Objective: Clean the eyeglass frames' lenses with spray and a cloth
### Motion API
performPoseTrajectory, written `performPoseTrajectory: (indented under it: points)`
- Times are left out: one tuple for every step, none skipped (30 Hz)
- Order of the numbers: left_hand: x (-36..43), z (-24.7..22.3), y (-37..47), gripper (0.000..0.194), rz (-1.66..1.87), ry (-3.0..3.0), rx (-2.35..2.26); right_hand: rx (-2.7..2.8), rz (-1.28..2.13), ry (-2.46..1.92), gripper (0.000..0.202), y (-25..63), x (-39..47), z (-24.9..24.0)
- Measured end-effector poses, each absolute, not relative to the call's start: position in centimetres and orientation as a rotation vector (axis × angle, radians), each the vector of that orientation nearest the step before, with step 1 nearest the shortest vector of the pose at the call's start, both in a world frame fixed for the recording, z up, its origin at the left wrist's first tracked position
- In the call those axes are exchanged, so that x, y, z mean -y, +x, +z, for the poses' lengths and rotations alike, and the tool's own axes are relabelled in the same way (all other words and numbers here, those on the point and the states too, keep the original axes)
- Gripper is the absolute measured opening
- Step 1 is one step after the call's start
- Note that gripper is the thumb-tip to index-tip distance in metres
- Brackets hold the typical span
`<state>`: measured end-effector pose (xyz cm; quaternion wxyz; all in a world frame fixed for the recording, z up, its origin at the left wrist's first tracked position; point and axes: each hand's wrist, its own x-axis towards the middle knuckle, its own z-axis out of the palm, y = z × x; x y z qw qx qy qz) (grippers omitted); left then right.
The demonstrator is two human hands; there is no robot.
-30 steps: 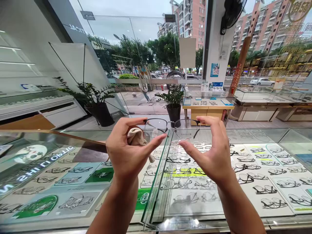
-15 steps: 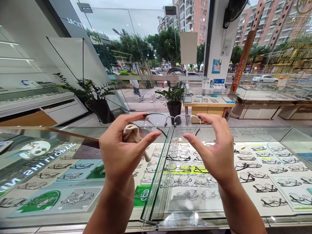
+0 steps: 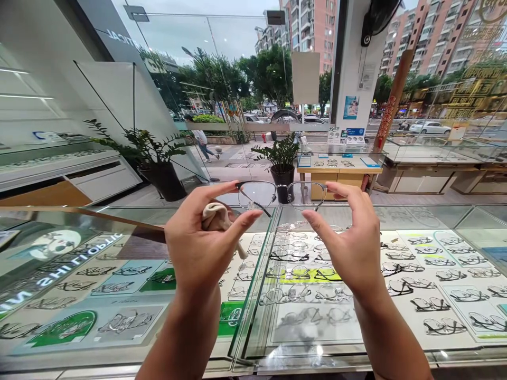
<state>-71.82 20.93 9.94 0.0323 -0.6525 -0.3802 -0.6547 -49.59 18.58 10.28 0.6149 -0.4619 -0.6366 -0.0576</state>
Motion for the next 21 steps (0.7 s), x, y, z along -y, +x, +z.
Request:
performPoseTrajectory:
  points:
    - [-20.92,9.9,-71.78,0.044,-2.008,-1.999,1.161,1.469,-0.138,-1.06,0.047,-49.56,-18.58,10.29]
    - [-20.91,9.86,-71.74,0.045,-2.0,-1.986,1.149,1.472,-0.146,-1.055,0.046,-49.53,-18.59,10.32]
    - [-20.91,9.83,-71.68,0.045,-1.992,-1.969,1.134,1.477,-0.153,-1.05,0.045,-49.48,-18.61,10.36]
    - [-20.92,9.81,-71.61,0.046,-1.982,-1.951,1.116,1.484,-0.16,-1.047,0.044,-49.43,-18.64,10.39]
    - [-20.93,9.81,-71.54,0.047,-1.972,-1.931,1.094,1.49,-0.165,-1.046,0.043,-49.37,-18.69,10.42]
    - [-20.94,9.81,-71.45,0.047,-1.961,-1.914,1.072,1.496,-0.168,-1.045,0.043,-49.31,-18.74,10.44]
    - [-20.94,9.83,-71.36,0.047,-1.95,-1.901,1.053,1.502,-0.168,-1.045,0.043,-49.26,-18.8,10.44]
    - [-20.94,9.84,-71.28,0.047,-1.943,-1.893,1.04,1.505,-0.166,-1.045,0.043,-49.22,-18.86,10.44]
    - [-20.93,9.85,-71.2,0.047,-1.94,-1.889,1.035,1.507,-0.162,-1.046,0.043,-49.19,-18.9,10.43]
    - [-20.91,9.85,-71.14,0.047,-1.943,-1.89,1.038,1.507,-0.159,-1.046,0.043,-49.17,-18.92,10.42]
    - [-20.9,9.84,-71.09,0.047,-1.95,-1.896,1.046,1.507,-0.155,-1.047,0.043,-49.16,-18.92,10.42]
    - [-20.89,9.81,-71.07,0.046,-1.963,-1.904,1.057,1.508,-0.152,-1.047,0.042,-49.16,-18.9,10.43]
    - [-20.89,9.77,-71.07,0.046,-1.976,-1.91,1.07,1.511,-0.149,-1.048,0.042,-49.16,-18.86,10.45]
    - [-20.91,9.72,-71.09,0.046,-1.985,-1.917,1.084,1.516,-0.148,-1.05,0.042,-49.15,-18.81,10.48]
    - [-20.95,9.66,-71.13,0.046,-1.991,-1.925,1.098,1.522,-0.147,-1.052,0.041,-49.15,-18.75,10.52]
    - [-21.0,9.59,-71.18,0.046,-1.993,-1.933,1.112,1.527,-0.148,-1.053,0.04,-49.14,-18.69,10.56]
    - [-21.07,9.53,-71.24,0.046,-1.994,-1.94,1.126,1.53,-0.149,-1.053,0.04,-49.14,-18.64,10.6]
    - [-21.13,9.48,-71.3,0.046,-1.993,-1.945,1.138,1.531,-0.151,-1.052,0.039,-49.14,-18.59,10.64]
    - [-21.19,9.43,-71.35,0.046,-1.991,-1.95,1.146,1.53,-0.153,-1.05,0.039,-49.14,-18.56,10.67]
    - [-21.24,9.39,-71.4,0.046,-1.993,-1.954,1.15,1.527,-0.154,-1.046,0.038,-49.14,-18.53,10.69]
    - [-21.27,9.36,-71.43,0.046,-1.995,-1.96,1.151,1.523,-0.153,-1.042,0.038,-49.15,-18.51,10.7]
